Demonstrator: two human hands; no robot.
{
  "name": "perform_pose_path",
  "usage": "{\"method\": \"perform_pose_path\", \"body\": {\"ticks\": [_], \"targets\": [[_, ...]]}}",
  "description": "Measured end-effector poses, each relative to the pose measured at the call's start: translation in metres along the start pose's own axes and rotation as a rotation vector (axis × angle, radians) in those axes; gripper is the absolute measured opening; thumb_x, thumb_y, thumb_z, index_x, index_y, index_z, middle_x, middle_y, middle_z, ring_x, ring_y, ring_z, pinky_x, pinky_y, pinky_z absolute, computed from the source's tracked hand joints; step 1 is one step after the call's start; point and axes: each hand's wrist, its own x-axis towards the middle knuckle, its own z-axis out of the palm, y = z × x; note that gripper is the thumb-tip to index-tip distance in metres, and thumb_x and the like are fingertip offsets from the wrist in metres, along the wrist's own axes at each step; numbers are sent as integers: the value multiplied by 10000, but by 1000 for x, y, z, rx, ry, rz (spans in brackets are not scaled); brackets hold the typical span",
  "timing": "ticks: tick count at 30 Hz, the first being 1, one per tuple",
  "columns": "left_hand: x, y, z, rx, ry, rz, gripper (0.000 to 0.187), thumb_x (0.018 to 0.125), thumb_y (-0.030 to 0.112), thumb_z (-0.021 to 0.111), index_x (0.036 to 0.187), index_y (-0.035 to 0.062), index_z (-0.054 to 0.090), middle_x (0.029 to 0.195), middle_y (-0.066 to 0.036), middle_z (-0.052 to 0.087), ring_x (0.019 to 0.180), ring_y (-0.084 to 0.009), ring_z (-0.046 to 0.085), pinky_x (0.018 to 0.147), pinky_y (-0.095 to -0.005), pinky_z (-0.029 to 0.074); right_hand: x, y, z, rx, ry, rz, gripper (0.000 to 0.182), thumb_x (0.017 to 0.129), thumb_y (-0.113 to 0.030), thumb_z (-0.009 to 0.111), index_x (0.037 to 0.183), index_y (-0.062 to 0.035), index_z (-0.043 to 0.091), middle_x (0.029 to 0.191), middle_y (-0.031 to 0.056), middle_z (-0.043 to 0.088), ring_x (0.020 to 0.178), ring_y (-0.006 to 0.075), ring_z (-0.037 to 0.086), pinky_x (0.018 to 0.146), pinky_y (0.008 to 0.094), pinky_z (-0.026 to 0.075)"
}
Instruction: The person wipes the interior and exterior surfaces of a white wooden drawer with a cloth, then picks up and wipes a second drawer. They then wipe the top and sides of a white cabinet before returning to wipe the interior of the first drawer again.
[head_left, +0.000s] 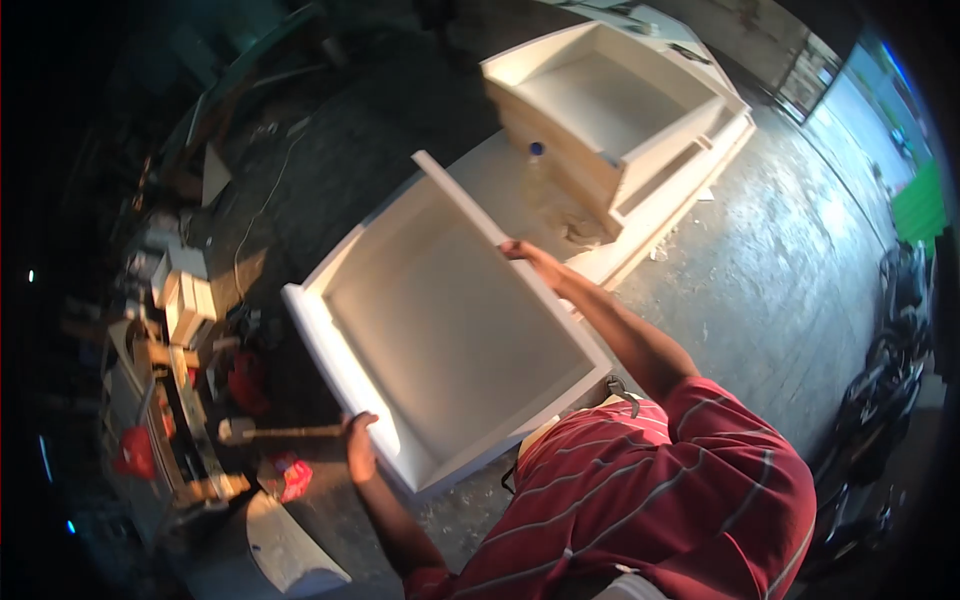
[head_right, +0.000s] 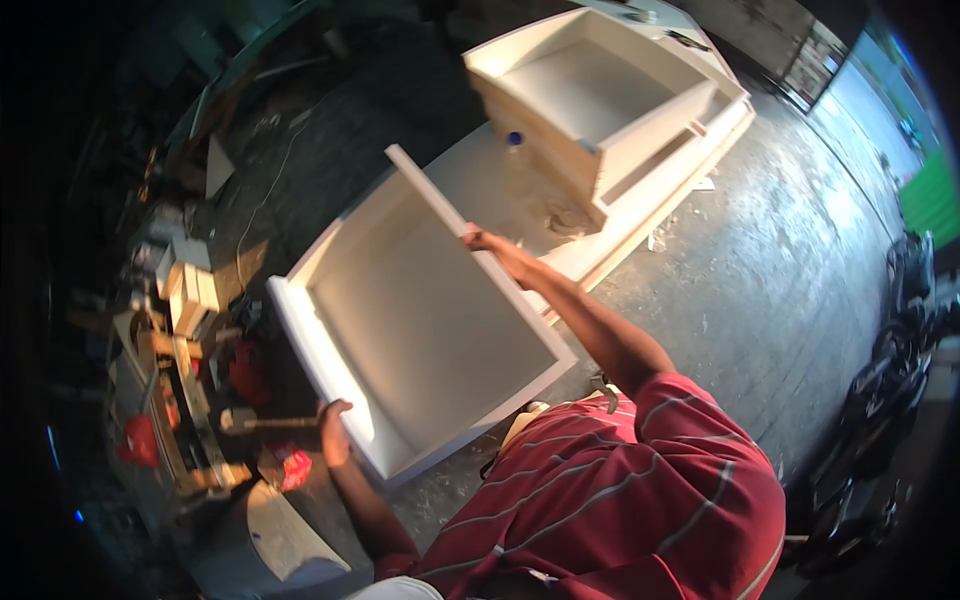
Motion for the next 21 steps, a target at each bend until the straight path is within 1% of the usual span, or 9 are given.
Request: {"method": "perform_pose_path", "body": {"ticks": [2,4,7,9,10,13,15,17,21], "targets": [[-6,29,2,-56,-8,35,241,571,36,610,780,39,491,811,-63,511,810,-207,484,783,-324,397,-29,-41,11,-37,19,-72,783,835,-529,502,1425,-72,265,1356,121,423,1204,206,392,1014,318,288],[-29,71,21,-4,-31,142,324,571,19,573,885,-8,499,919,-101,533,882,-230,486,838,-324,393,-66,-83,1,-81,-57,-127,915,825,-599,480,1447,-38,111,1350,127,432,1237,199,355,1037,310,252],[-73,119,73,-27,-176,327,709,564,35,479,1264,-55,411,1164,-153,489,1060,-287,484,931,-332,377,-137,-138,-36,-70,-61,-213,929,835,-571,478,1450,-43,26,1392,151,375,1249,208,353,1055,313,222],[-114,149,126,-16,-171,350,690,564,58,497,1244,-46,437,1117,-149,511,1017,-278,505,900,-336,402,-175,-160,-77,-89,-81,-349,926,846,-545,465,1447,-55,-42,1451,172,263,1269,219,336,1068,317,195],[-130,157,154,-2,-164,401,644,572,77,519,1202,-51,477,1060,-147,537,960,-269,531,863,-345,431,-194,-171,-103,-60,-96,-408,888,850,-502,459,1453,-68,-28,1479,170,177,1284,215,313,1060,320,217],[-186,183,250,120,-184,434,622,579,80,529,1186,-47,479,1045,-145,539,941,-268,533,850,-343,430,-276,-205,-176,82,30,-417,841,839,-430,455,1461,-98,-4,1407,157,290,1248,208,342,1020,316,289],[-201,187,316,51,-337,431,514,632,40,518,1140,-21,473,1013,-119,531,911,-240,507,830,-311,401,-339,-232,-217,63,109,-481,713,840,-458,459,1394,-64,244,1239,144,449,1038,182,515,859,288,429],[-217,194,385,77,-405,347,372,647,32,550,1012,2,483,890,-88,539,799,-194,518,745,-305,423,-354,-218,-301,117,435,-407,679,788,-566,515,1193,-22,509,936,102,595,795,158,595,664,269,473],[-230,188,530,149,-558,367,183,636,49,583,749,-3,448,716,-81,501,658,-157,467,647,-279,405,-422,-230,-421,208,458,-639,494,798,-480,555,1018,-39,580,799,78,627,626,156,606,548,277,492]]}}
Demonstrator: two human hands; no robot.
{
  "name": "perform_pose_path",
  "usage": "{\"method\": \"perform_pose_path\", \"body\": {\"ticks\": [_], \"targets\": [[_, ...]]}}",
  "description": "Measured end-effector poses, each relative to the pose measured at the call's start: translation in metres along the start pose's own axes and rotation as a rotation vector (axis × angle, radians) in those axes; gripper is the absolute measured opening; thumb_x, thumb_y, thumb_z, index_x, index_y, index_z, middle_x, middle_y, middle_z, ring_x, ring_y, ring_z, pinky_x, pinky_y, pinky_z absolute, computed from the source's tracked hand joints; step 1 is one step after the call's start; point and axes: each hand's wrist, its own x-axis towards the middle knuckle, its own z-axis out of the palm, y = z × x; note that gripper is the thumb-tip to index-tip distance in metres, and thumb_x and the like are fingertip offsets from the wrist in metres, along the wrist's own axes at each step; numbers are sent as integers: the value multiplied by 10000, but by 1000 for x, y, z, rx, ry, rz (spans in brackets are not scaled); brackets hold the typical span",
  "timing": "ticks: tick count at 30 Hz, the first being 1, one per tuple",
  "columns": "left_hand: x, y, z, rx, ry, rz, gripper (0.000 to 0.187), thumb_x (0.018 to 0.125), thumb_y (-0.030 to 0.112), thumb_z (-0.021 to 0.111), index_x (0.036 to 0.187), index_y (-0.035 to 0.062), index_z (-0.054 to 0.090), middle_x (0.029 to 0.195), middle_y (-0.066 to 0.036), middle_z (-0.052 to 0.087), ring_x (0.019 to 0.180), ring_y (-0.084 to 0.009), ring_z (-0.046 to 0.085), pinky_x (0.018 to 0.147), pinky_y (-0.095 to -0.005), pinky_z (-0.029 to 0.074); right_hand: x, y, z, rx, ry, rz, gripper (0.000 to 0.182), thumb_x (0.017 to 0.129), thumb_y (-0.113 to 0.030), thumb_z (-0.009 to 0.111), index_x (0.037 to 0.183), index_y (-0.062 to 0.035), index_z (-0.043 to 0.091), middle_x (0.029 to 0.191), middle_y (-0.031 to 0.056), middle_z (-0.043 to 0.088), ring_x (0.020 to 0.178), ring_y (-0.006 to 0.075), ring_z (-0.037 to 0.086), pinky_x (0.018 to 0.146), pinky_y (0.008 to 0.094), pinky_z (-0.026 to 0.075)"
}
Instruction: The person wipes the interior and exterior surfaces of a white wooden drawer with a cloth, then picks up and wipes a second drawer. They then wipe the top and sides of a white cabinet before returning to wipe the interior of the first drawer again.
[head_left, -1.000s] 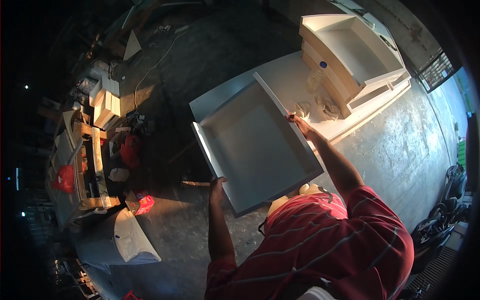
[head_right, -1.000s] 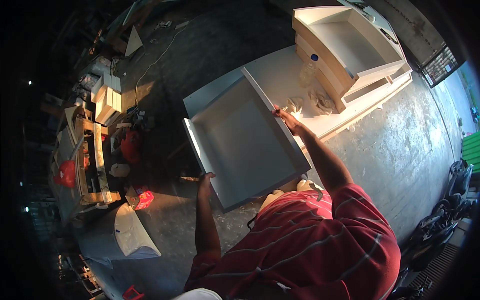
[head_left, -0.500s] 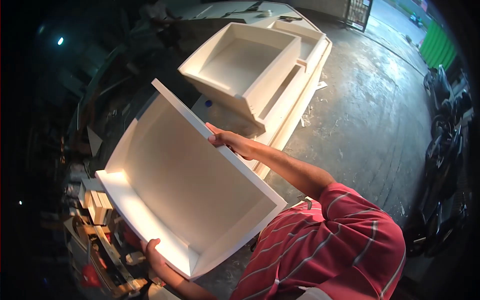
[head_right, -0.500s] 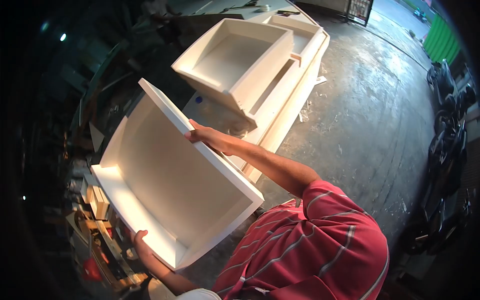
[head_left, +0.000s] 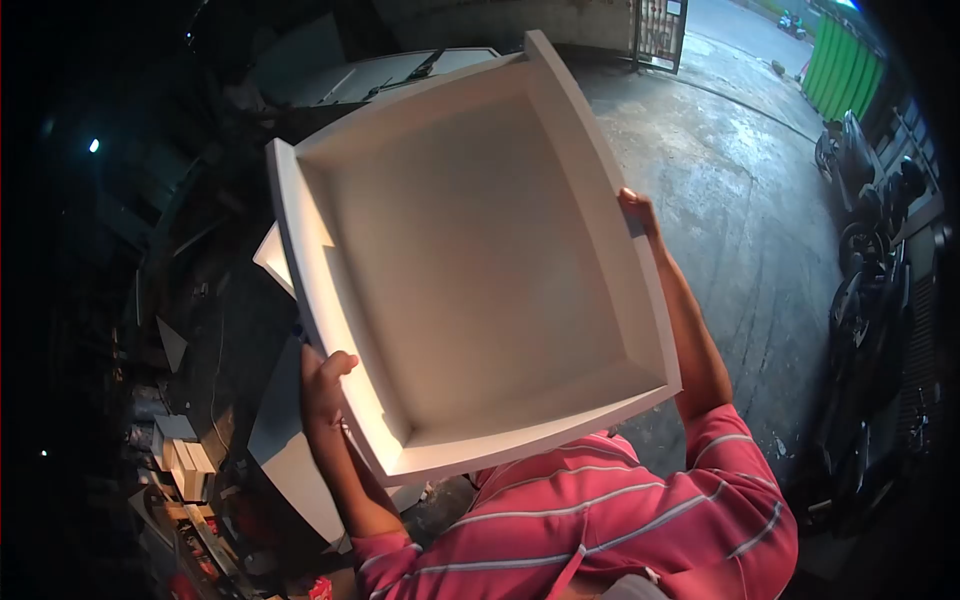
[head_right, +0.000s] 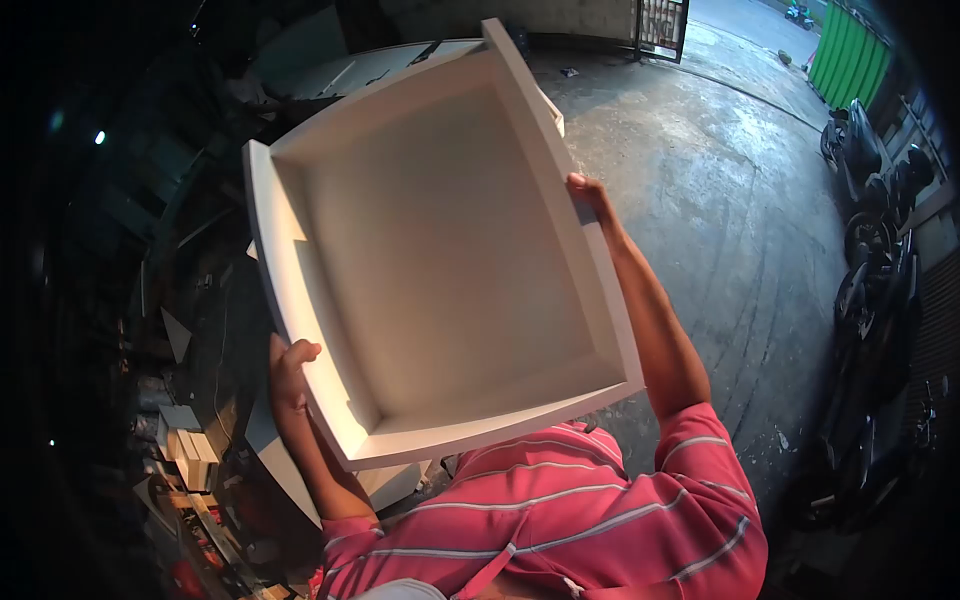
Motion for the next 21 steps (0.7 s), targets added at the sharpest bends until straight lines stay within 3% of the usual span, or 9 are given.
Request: {"method": "perform_pose_path", "body": {"ticks": [1,3,4,8,10,12,14,19,21], "targets": [[20,-3,34,76,-53,90,193,628,64,594,717,0,435,697,-91,494,644,-159,466,626,-280,406,8,-6,-50,151,-46,25,428,814,-444,545,980,-52,584,786,72,631,611,153,606,529,281,497],[54,-9,100,65,-154,109,189,635,70,591,699,-13,433,663,-85,488,604,-158,469,575,-278,407,4,-26,-98,26,299,-57,408,815,-430,551,971,-54,588,775,73,630,605,162,604,517,295,494],[66,-6,133,38,-239,103,196,630,66,597,688,-12,426,654,-80,484,600,-155,470,555,-280,406,8,-38,-138,-1,191,-33,440,837,-481,528,1011,-82,596,812,36,632,681,123,599,585,266,489],[120,-22,259,-85,-373,56,183,614,46,575,719,-34,449,638,-50,450,579,-143,447,528,-277,403,32,-80,-219,-65,336,-37,458,831,-489,532,1022,-78,597,820,50,634,677,143,603,582,285,492],[169,-71,314,-86,-457,21,154,611,26,563,716,-44,474,670,-80,498,585,-137,474,519,-282,416,58,-94,-247,-101,384,-20,467,828,-493,533,1028,-76,597,824,57,635,675,153,605,580,295,493],[210,-66,362,-119,-468,-4,164,610,10,558,748,-47,490,708,-101,523,600,-129,490,531,-282,432,90,-109,-272,-132,407,0,475,825,-496,535,1033,-74,597,828,64,636,674,163,608,579,304,494],[228,-51,383,-190,-718,-150,161,611,20,558,721,-37,456,698,-101,503,602,-137,475,540,-284,433,129,-117,-294,-150,425,47,484,821,-500,537,1039,-72,597,832,71,637,672,173,610,577,314,495],[282,-67,413,-109,-332,-173,165,606,49,552,647,-6,401,633,-88,450,560,-153,429,539,-282,420,247,-108,-312,-126,354,190,530,816,-547,527,1068,-86,599,882,80,639,708,186,616,603,322,497],[304,-63,410,-254,-413,-162,147,595,38,542,686,-31,450,654,-86,469,584,-149,445,551,-281,416,302,-96,-317,-84,358,277,542,818,-555,524,1090,-91,590,894,83,639,714,178,619,606,321,500]]}}
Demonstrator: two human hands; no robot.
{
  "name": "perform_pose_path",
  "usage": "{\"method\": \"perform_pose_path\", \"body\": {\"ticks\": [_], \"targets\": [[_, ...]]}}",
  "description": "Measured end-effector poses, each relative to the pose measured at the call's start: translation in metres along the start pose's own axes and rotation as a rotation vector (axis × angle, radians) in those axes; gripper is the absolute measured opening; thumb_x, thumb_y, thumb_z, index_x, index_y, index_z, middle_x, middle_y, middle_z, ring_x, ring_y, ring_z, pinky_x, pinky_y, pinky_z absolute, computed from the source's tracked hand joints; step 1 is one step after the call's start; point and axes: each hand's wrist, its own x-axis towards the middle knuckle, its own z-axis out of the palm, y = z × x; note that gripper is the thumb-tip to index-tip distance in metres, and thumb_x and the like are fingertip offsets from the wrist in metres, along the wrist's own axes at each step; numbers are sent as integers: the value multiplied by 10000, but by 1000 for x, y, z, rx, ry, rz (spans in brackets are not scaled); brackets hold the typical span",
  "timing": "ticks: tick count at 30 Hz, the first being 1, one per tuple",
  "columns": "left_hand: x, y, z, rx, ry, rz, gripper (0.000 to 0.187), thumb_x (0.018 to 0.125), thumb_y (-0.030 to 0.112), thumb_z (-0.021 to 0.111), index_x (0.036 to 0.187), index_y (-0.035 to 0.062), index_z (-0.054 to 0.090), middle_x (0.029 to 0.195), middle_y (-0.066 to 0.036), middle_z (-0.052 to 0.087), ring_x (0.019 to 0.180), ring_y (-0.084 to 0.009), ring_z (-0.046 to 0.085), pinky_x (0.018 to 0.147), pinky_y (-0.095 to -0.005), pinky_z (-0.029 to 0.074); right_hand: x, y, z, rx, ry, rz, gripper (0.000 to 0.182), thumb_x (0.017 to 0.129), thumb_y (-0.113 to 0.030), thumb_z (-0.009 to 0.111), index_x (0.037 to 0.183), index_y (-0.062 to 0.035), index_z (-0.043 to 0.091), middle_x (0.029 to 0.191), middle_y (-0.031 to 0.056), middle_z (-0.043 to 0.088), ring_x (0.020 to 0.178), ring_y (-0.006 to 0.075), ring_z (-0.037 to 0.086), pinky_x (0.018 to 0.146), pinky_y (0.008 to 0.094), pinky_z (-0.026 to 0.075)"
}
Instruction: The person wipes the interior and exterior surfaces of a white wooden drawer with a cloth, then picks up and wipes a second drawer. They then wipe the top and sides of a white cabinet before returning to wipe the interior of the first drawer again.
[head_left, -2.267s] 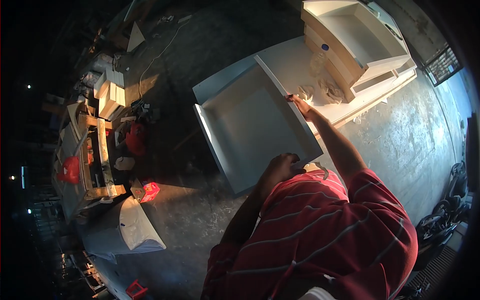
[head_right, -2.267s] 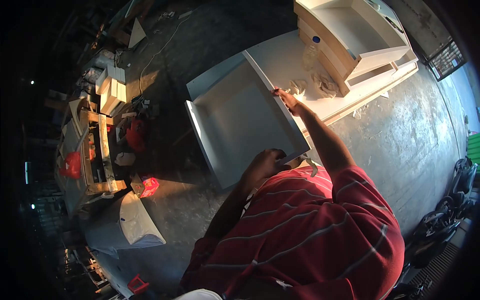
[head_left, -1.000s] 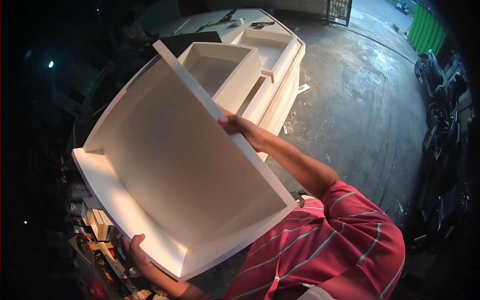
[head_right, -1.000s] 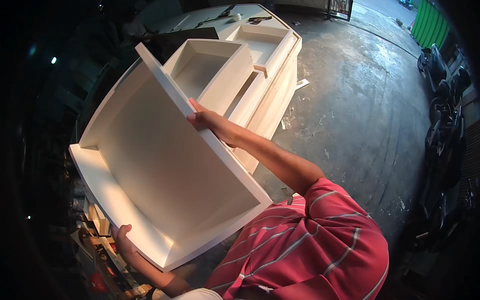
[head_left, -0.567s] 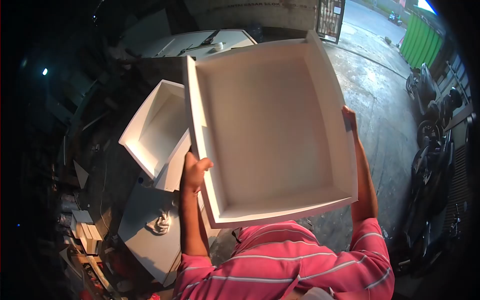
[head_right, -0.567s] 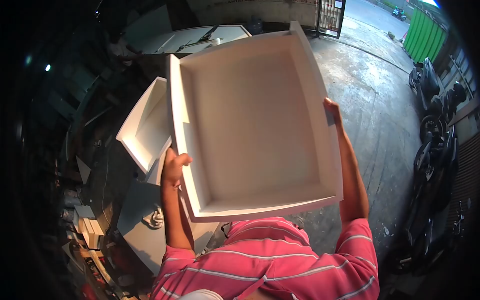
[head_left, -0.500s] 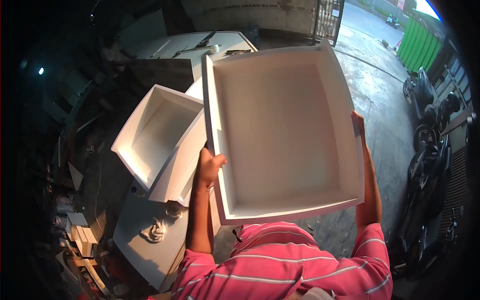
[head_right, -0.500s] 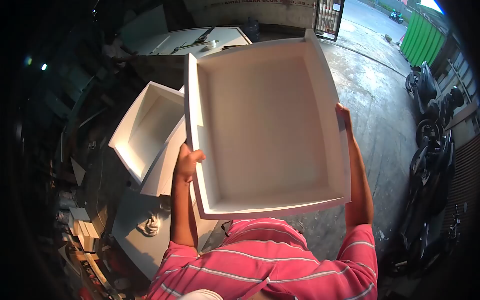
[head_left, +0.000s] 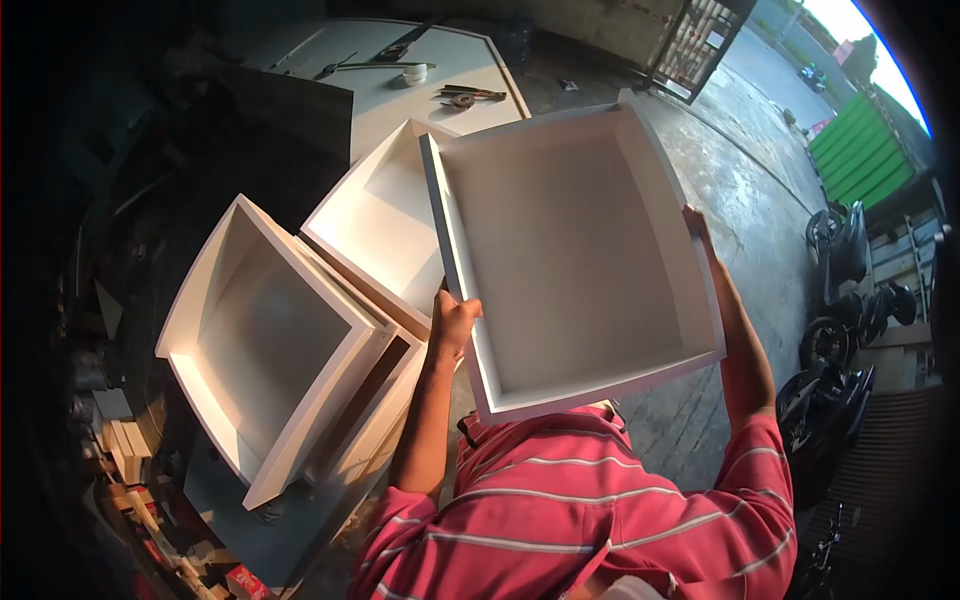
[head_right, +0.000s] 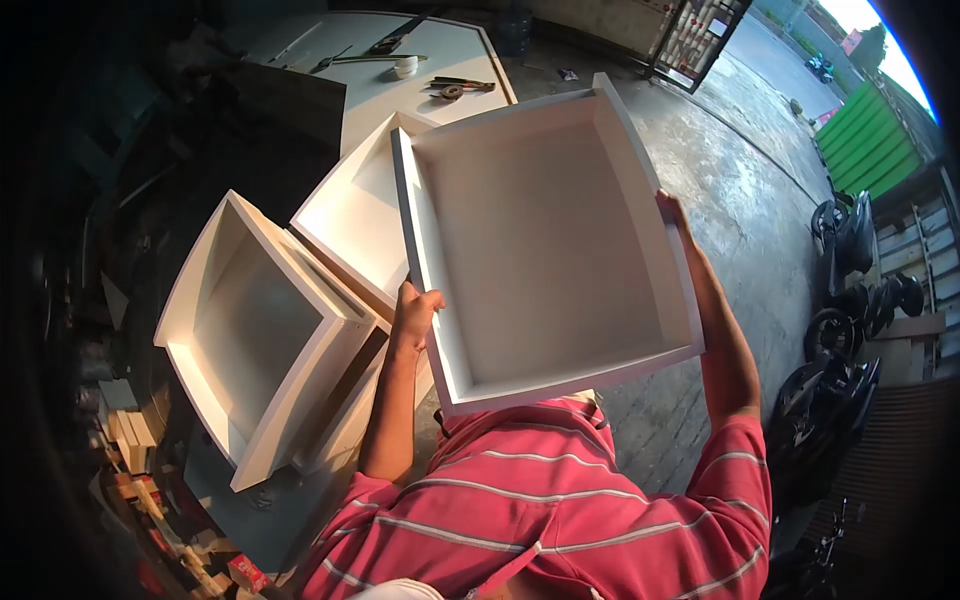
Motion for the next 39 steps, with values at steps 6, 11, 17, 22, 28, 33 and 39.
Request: {"method": "perform_pose_path", "body": {"ticks": [6,11,17,22,28,33,39], "targets": [[52,-19,-39,24,452,-85,212,599,52,540,761,-61,465,780,-119,487,688,-170,478,567,-289,424,238,39,35,-169,-468,191,483,832,-518,518,1043,-89,580,836,77,635,663,151,613,580,297,495],[76,-18,-61,54,730,-155,281,568,78,581,752,41,372,749,-47,369,727,-159,385,675,-298,378,331,69,140,-132,-742,336,429,872,-474,455,988,-76,566,782,54,611,616,144,590,562,278,475],[89,-41,-99,67,991,-103,317,592,92,561,881,-16,488,819,-73,480,735,-159,443,664,-289,384,380,97,216,-323,-985,382,548,892,-493,390,1128,-22,544,964,87,619,840,169,595,759,314,472],[91,-44,-111,66,981,-60,285,598,102,572,854,10,489,771,-26,472,712,-131,440,639,-281,368,418,138,224,-327,-994,399,578,897,-509,366,1186,-33,520,988,94,611,876,184,583,786,316,461],[110,-56,-134,216,965,-143,251,577,121,594,764,25,459,695,-12,432,666,-134,416,614,-278,358,406,129,224,-316,-971,438,578,895,-517,369,1183,-40,522,1002,108,607,895,194,578,782,327,460],[115,-47,-138,229,927,-191,270,569,122,597,767,4,456,716,-41,451,668,-151,435,603,-285,370,407,130,226,-299,-952,449,583,890,-530,377,1176,-44,527,1025,99,603,921,187,573,798,320,457],[118,-48,-145,184,914,-200,322,564,103,597,829,-26,466,726,-59,475,666,-157,460,562,-297,381,412,136,227,-290,-951,432,569,898,-515,370,1183,-47,523,1039,105,600,937,184,572,807,323,455]]}}
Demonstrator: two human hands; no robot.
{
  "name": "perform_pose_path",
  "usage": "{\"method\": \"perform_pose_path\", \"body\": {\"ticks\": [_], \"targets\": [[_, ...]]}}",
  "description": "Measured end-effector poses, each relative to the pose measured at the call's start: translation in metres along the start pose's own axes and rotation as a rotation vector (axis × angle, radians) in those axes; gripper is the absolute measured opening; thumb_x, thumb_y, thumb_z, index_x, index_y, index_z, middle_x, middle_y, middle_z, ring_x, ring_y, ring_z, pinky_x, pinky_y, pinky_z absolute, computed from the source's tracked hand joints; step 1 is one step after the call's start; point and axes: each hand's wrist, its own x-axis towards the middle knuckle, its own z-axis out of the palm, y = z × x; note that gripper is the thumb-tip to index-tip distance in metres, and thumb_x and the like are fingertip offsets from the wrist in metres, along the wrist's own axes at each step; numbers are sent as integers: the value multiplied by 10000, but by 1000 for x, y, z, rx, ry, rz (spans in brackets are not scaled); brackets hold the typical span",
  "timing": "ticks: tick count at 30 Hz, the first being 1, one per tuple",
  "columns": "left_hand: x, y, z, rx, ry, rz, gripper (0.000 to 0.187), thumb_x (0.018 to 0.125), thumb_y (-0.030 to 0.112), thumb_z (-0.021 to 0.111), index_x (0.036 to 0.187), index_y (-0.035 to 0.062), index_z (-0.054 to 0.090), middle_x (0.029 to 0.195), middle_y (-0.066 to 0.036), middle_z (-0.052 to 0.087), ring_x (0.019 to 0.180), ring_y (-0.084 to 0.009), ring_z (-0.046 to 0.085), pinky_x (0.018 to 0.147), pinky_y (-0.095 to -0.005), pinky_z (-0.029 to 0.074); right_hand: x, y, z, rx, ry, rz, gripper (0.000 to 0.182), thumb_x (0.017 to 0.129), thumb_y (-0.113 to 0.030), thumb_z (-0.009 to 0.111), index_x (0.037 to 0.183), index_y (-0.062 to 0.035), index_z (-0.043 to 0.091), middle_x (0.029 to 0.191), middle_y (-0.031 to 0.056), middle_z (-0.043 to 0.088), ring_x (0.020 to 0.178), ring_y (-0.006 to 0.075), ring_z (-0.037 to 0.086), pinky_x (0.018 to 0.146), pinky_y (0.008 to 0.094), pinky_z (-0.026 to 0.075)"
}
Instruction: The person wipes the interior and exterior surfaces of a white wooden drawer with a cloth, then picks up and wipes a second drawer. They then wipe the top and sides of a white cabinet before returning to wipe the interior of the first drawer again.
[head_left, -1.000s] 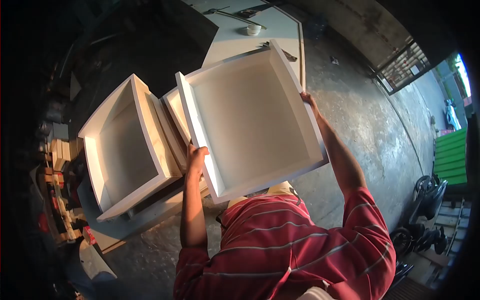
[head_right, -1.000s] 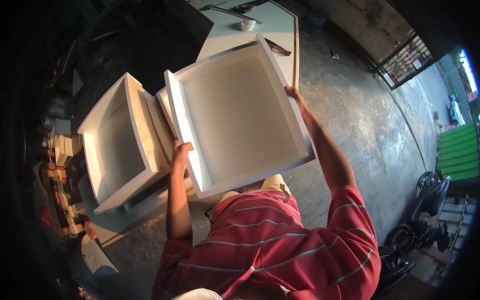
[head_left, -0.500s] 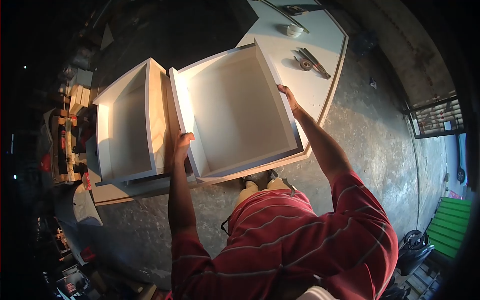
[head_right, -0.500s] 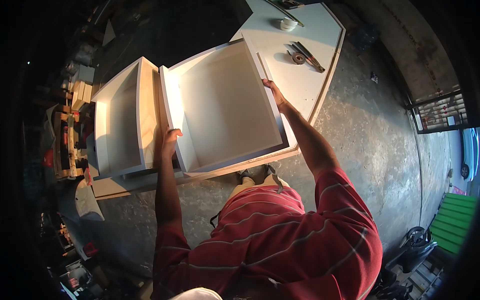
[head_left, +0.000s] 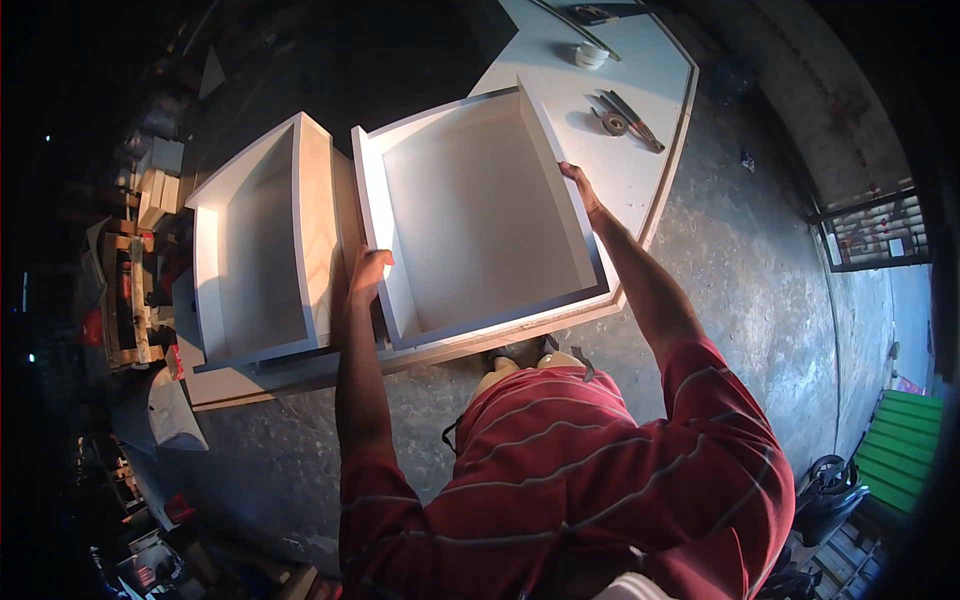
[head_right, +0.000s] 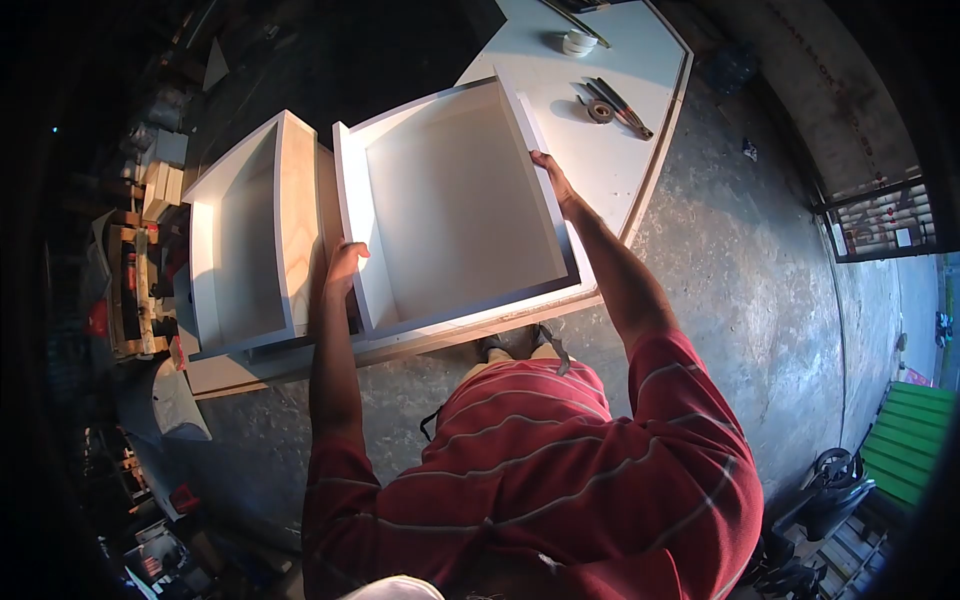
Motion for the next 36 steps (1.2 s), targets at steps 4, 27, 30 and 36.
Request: {"method": "perform_pose_path", "body": {"ticks": [4,27,30,36], "targets": [[-2,6,-2,24,-35,-24,337,575,119,592,851,-37,477,737,-76,490,662,-166,472,554,-295,394,-3,1,-3,-13,-13,17,553,895,-512,381,1168,-55,528,1012,95,608,872,174,588,755,317,472],[2,18,3,-72,-42,-99,507,561,124,602,995,-81,440,922,-138,481,872,-221,475,710,-371,444,21,-5,-18,73,-29,-21,464,842,-491,461,1001,-75,589,813,67,620,693,155,595,611,279,459],[-6,31,1,-61,-142,-75,539,557,117,588,1027,-95,434,938,-152,484,885,-233,478,697,-376,451,20,-4,-18,16,33,-43,465,840,-484,463,1004,-66,585,802,74,623,681,163,601,609,284,473],[0,23,3,-16,-16,-75,524,550,105,582,1012,-97,439,895,-148,487,838,-232,483,669,-360,444,16,-5,-11,77,8,-34,471,835,-482,476,1024,-63,582,825,80,623,703,168,605,624,294,483]]}}
